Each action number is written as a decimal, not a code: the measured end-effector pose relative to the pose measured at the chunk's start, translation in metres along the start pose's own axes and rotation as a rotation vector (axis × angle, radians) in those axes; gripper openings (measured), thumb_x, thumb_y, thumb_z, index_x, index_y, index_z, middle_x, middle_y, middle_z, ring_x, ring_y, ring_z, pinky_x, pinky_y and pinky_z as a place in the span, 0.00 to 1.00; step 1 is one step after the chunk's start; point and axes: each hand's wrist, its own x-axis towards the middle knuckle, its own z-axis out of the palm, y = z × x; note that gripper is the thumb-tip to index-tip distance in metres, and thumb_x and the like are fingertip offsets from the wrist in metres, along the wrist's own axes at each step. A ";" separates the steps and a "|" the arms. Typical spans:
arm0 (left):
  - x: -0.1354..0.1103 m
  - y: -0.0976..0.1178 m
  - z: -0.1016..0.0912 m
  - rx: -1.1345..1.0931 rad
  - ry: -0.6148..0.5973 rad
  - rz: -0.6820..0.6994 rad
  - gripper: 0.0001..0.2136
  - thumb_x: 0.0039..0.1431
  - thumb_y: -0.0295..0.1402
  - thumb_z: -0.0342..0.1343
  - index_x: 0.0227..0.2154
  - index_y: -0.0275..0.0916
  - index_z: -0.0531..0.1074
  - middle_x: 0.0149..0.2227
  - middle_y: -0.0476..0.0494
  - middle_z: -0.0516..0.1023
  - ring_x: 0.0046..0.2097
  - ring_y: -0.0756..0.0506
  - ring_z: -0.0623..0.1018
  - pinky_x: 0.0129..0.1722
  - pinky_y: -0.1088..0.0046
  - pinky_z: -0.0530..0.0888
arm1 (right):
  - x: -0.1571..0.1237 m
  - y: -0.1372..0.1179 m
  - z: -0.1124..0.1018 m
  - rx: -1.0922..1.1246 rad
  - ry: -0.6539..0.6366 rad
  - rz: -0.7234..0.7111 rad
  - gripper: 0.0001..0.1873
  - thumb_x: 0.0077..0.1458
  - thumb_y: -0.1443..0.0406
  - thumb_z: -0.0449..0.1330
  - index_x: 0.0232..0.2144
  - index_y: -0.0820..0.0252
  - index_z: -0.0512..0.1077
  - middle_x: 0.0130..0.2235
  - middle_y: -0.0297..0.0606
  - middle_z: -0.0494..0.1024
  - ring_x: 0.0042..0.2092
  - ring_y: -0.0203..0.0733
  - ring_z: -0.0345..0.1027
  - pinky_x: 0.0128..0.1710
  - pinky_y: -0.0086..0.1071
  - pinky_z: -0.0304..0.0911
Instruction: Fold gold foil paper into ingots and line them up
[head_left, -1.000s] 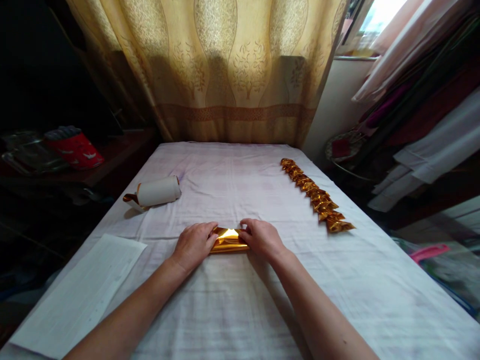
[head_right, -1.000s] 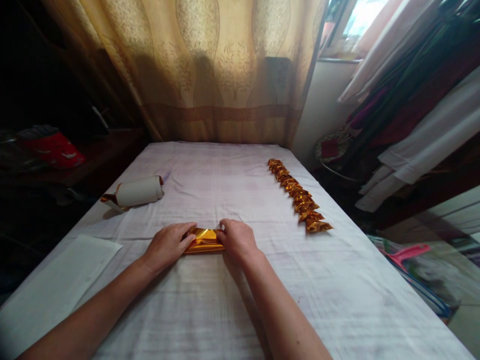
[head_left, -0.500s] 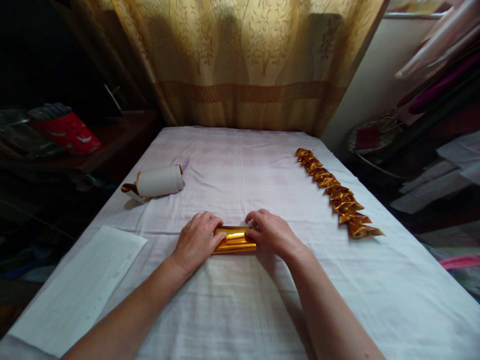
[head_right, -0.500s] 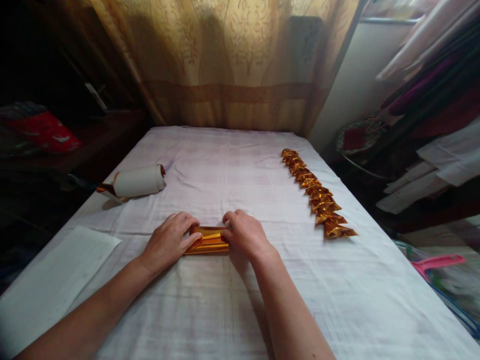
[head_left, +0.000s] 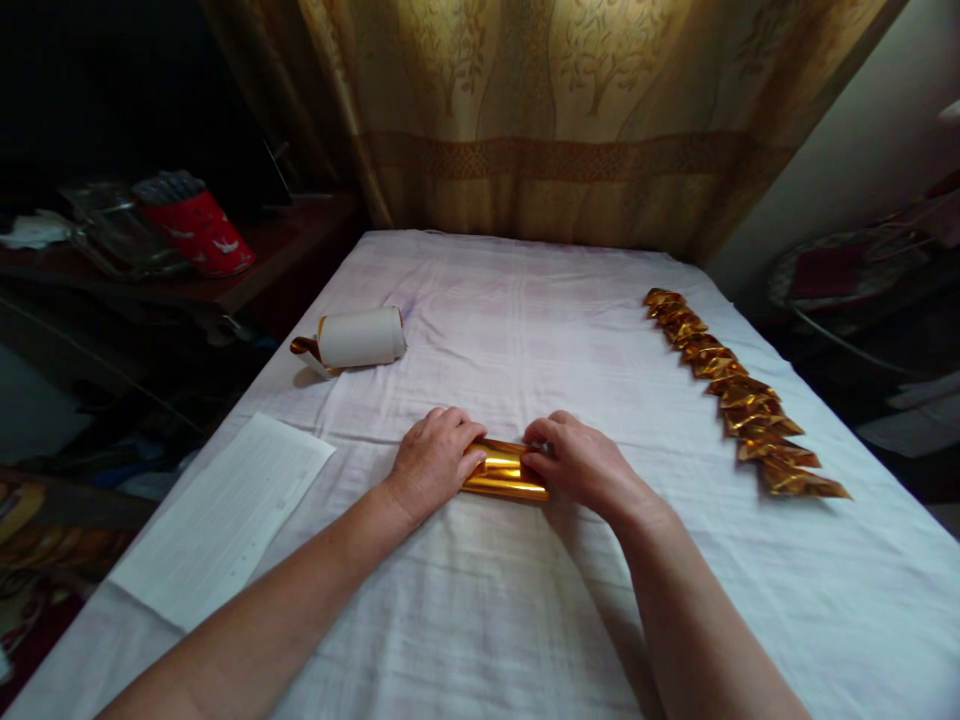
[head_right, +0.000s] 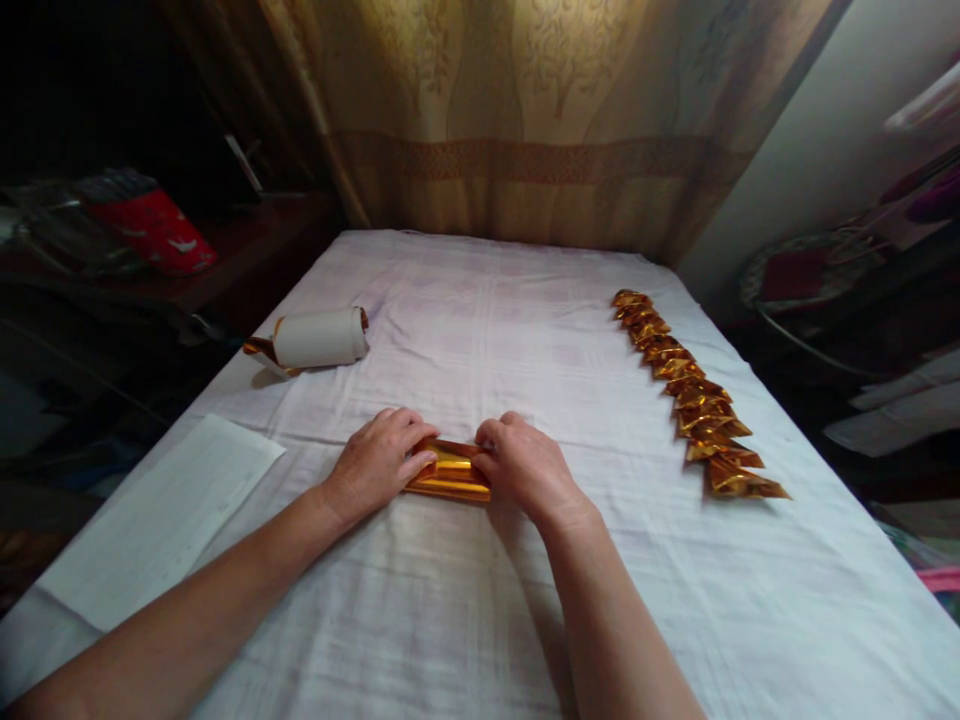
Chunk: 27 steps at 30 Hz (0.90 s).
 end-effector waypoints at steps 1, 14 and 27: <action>0.000 0.000 0.000 -0.005 -0.003 0.004 0.09 0.61 0.34 0.59 0.44 0.44 0.76 0.44 0.45 0.76 0.48 0.42 0.72 0.49 0.65 0.70 | 0.000 0.000 0.000 -0.001 -0.017 -0.004 0.06 0.54 0.65 0.62 0.36 0.53 0.77 0.37 0.36 0.75 0.35 0.38 0.68 0.32 0.28 0.53; 0.002 -0.004 0.005 -0.150 0.107 -0.030 0.09 0.59 0.39 0.60 0.40 0.42 0.75 0.40 0.46 0.80 0.45 0.43 0.76 0.47 0.67 0.71 | -0.003 -0.006 -0.010 0.123 -0.056 0.001 0.04 0.51 0.69 0.59 0.29 0.56 0.74 0.28 0.31 0.78 0.30 0.37 0.68 0.30 0.27 0.53; 0.006 -0.010 0.007 -0.359 0.158 -0.185 0.06 0.53 0.36 0.61 0.33 0.43 0.77 0.31 0.51 0.80 0.33 0.47 0.77 0.35 0.73 0.70 | 0.002 0.013 -0.008 0.519 -0.132 0.027 0.06 0.52 0.63 0.59 0.30 0.59 0.74 0.26 0.31 0.76 0.26 0.33 0.65 0.26 0.26 0.55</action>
